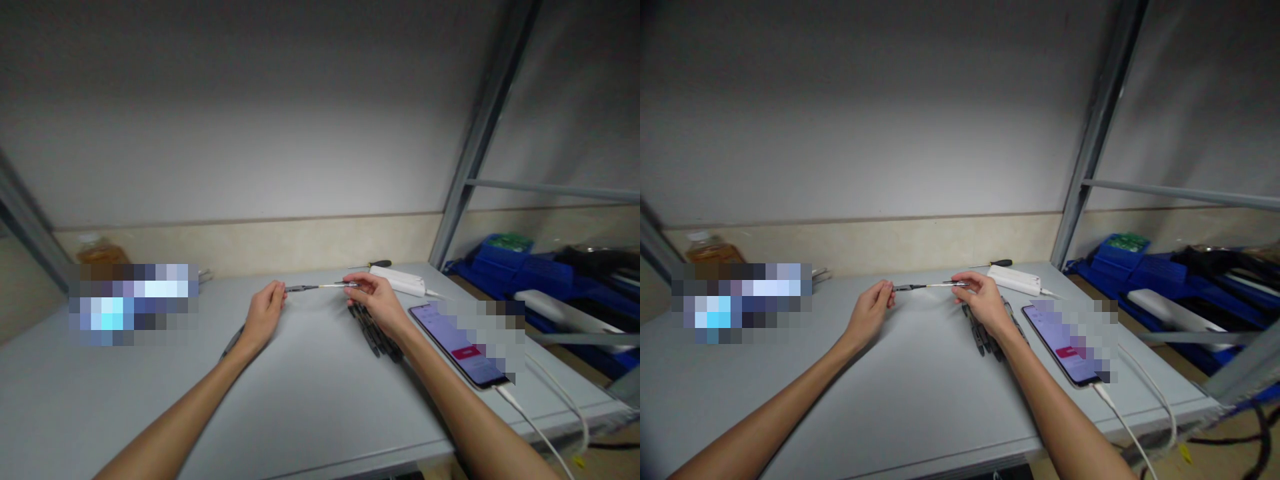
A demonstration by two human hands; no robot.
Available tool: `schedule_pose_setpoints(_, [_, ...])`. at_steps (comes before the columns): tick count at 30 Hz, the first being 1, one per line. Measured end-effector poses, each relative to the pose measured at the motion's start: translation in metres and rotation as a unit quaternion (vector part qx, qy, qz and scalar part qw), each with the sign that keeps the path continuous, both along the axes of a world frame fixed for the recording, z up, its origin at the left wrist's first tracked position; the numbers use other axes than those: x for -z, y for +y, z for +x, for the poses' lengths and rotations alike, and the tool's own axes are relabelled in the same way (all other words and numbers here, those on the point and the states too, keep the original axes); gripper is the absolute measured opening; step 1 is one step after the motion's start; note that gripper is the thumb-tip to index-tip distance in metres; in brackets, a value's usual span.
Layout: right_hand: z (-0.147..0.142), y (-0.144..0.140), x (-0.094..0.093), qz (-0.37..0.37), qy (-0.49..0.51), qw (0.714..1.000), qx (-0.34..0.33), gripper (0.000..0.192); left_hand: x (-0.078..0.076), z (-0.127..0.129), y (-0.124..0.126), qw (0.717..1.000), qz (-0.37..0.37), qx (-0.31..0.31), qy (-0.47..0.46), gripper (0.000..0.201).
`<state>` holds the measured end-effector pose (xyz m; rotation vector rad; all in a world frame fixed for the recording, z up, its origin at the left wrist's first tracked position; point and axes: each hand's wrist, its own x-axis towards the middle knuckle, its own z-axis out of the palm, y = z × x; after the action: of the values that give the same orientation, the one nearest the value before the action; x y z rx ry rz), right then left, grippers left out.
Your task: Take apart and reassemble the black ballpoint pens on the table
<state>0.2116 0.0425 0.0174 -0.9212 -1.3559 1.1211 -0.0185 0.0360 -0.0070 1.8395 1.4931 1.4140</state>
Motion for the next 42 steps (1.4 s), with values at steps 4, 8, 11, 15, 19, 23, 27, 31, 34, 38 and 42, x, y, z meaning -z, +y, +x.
schedule_pose_setpoints(4, [0.0011,0.0012,-0.0017,0.002,0.017,1.0,0.025,0.029,-0.0026,-0.0009,-0.0005,1.0,0.001,-0.006,-0.015,0.04])
schedule_pose_setpoints(8, [0.0017,0.0017,-0.0037,0.004,0.019,0.999,0.046,0.028,-0.0026,-0.0032,-0.0003,1.0,0.008,-0.025,-0.008,0.038])
schedule_pose_setpoints(11, [0.0013,0.0011,-0.0049,-0.001,0.008,0.998,0.061,0.028,0.0006,-0.0056,0.0023,0.999,0.012,-0.048,0.001,0.038])
schedule_pose_setpoints(15, [0.001,0.0011,-0.0045,-0.003,0.001,0.998,0.067,0.028,0.0042,-0.0075,0.0056,0.998,0.009,-0.058,0.017,0.037])
schedule_pose_setpoints(19, [0.0012,0.001,-0.0036,0.006,-0.013,0.998,0.059,0.028,0.0034,-0.0066,0.0054,0.997,0.01,-0.064,0.035,0.039])
schedule_pose_setpoints(23, [0.0006,-0.0005,-0.0037,0.017,-0.025,0.998,0.047,0.026,0.0032,-0.0048,0.0047,0.998,0.011,-0.056,0.029,0.04])
schedule_pose_setpoints(27, [0.0008,-0.0003,-0.0035,0.021,-0.023,0.999,0.045,0.025,0.0045,-0.0048,0.0052,0.998,0.012,-0.053,0.018,0.039])
schedule_pose_setpoints(31, [0.0022,0.0019,-0.0029,0.019,-0.014,0.998,0.063,0.025,0.0057,-0.007,0.0065,0.998,0.006,-0.058,0.012,0.038])
schedule_pose_setpoints(34, [0.0027,0.0029,-0.0025,0.016,-0.007,0.998,0.069,0.024,0.0066,-0.0084,0.0074,0.998,0.009,-0.061,0.014,0.038])
schedule_pose_setpoints(38, [0.0021,0.0025,-0.0028,0.012,-0.007,0.998,0.067,0.023,0.0061,-0.0077,0.0067,0.998,0.009,-0.062,0.016,0.038])
schedule_pose_setpoints(42, [0.0021,0.0021,-0.0031,0.013,-0.009,0.998,0.066,0.023,0.0048,-0.0067,0.0052,0.998,0.011,-0.062,0.022,0.038])
